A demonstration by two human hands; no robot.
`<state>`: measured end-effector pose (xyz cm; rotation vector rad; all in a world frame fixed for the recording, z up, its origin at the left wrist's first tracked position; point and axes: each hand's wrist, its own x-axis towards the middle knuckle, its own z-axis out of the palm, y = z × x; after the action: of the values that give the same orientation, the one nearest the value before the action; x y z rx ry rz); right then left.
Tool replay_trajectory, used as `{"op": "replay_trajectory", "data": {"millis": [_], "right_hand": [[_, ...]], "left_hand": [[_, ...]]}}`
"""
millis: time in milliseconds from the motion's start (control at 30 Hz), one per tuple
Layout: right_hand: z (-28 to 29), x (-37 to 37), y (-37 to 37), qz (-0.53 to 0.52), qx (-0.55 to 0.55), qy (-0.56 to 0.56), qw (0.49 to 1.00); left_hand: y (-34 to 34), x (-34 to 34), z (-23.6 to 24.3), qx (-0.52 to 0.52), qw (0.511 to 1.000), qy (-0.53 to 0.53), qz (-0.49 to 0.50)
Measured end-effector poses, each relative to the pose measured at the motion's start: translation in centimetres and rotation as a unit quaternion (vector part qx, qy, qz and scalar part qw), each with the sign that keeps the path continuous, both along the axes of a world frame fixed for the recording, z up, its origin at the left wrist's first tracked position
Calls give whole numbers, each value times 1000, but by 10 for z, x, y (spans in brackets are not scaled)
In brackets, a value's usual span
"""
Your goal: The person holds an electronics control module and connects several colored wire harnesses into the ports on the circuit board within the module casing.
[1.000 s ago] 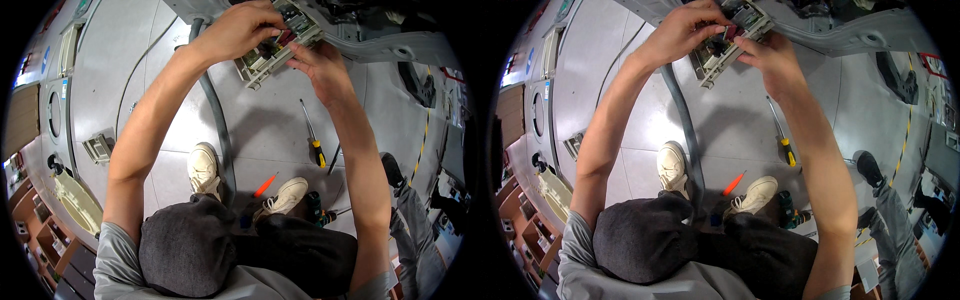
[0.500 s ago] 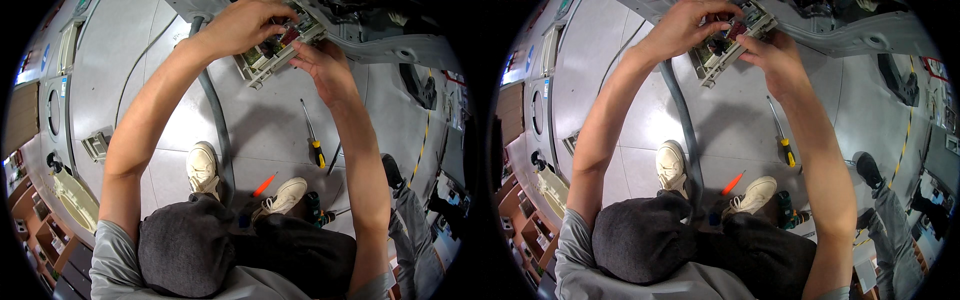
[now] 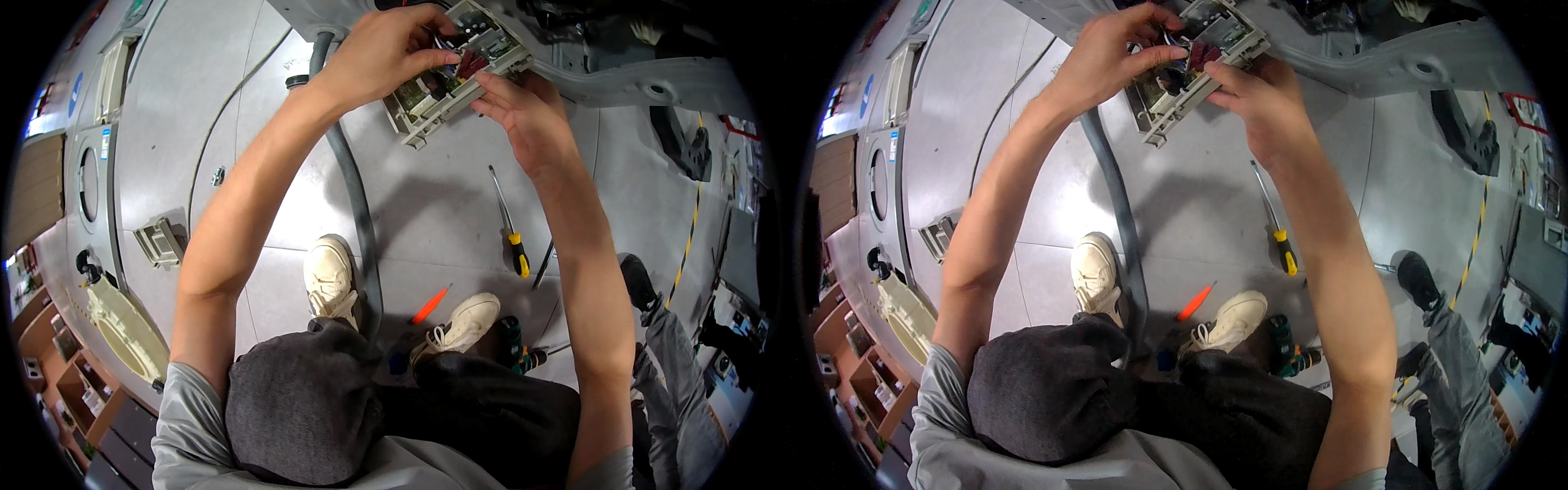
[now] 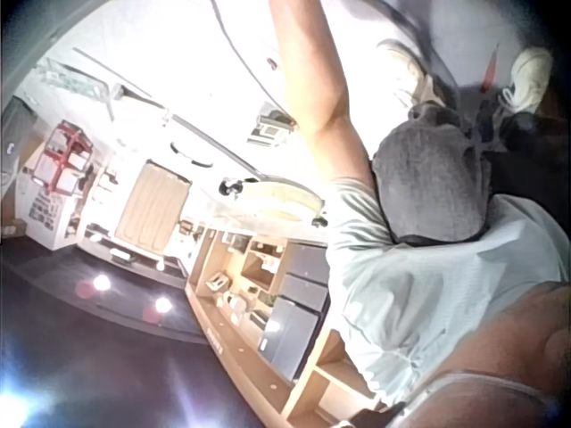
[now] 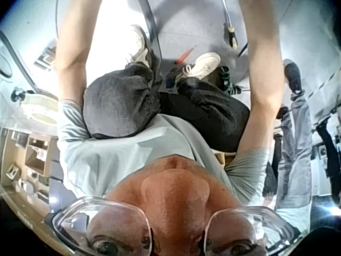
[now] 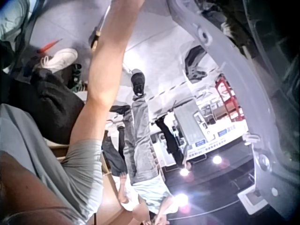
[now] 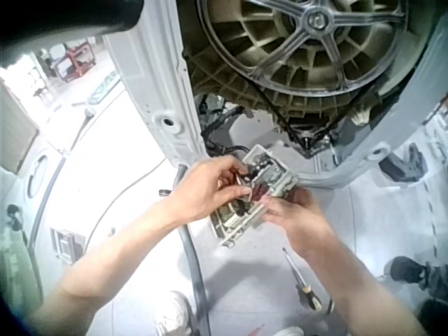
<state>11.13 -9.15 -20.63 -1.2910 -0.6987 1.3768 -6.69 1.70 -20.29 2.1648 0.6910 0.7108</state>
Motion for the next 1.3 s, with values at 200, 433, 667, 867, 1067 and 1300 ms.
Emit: {"op": "replay_trajectory", "data": {"millis": [200,433,667,867,1067,1300], "right_hand": [[-2,0,-1,-18,-7,14,1000],[-6,-2,2,-56,0,27,998],[-4,0,7,-124,-6,76,989],[-7,5,9,-171,-10,172,970],[-14,22,9,-169,-26,201,965],[-5,22,9,-204,-47,218,953]], "left_hand": [[-3,-5,-13,39,999,-26,-26],[3,-17,-14,150,988,-23,43],[3,-33,-14,-207,959,-112,161],[15,-37,-23,-201,933,-221,201],[18,-46,-21,-258,910,-236,224],[19,-61,-30,-356,849,-337,197]]}}
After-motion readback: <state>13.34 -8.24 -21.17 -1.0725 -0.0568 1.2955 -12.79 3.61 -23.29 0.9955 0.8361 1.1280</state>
